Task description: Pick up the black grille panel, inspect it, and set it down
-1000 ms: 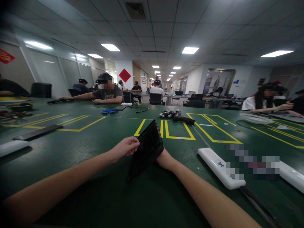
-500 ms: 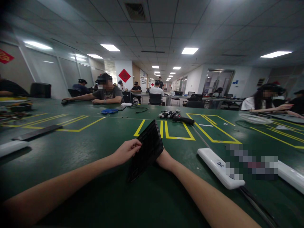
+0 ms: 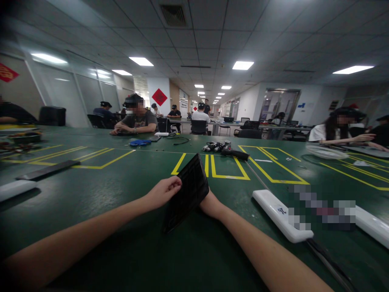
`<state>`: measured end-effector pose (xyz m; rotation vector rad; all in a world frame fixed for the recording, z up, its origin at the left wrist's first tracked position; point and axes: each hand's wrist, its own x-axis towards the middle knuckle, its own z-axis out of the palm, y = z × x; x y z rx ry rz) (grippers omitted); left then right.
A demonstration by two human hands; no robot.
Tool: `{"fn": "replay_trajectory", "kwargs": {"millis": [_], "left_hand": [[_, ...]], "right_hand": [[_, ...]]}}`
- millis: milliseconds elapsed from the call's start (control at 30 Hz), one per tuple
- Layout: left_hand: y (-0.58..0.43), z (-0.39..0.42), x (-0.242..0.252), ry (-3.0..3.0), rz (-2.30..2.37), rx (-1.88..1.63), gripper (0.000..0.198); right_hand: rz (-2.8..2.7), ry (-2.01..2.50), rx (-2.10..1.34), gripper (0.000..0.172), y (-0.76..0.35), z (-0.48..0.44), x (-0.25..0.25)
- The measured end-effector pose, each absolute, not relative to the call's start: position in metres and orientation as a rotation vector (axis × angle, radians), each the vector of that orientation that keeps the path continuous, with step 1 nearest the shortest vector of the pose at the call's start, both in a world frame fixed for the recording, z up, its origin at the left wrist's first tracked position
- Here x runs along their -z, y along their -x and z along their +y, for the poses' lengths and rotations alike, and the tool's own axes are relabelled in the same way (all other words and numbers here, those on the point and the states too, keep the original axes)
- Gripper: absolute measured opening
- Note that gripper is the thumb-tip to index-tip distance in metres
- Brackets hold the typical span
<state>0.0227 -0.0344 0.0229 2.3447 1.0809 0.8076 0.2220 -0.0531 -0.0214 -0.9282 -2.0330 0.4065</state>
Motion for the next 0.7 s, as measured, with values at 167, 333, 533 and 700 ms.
{"fn": "replay_trajectory", "kwargs": {"millis": [167,333,533,700], "left_hand": [[-0.019,-0.032,-0.023,-2.274,1.047,-0.832,0.010],[-0.020,-0.028,-0.026,-1.665,1.019,-0.870,0.008],[-0.018,-0.020,-0.027,-1.200,0.978,-0.733,0.017],[-0.017,-0.020,-0.021,-1.787,1.060,-0.645,0.051]], "right_hand": [[-2.015,0.919,-0.484,0.040,-0.217,-0.057,0.016],[-2.059,0.914,-0.433,0.038,-0.215,-0.058,0.015],[-2.056,0.924,-0.420,0.044,-0.217,-0.055,0.017],[-2.035,0.928,-0.484,0.042,-0.217,-0.055,0.017]]}}
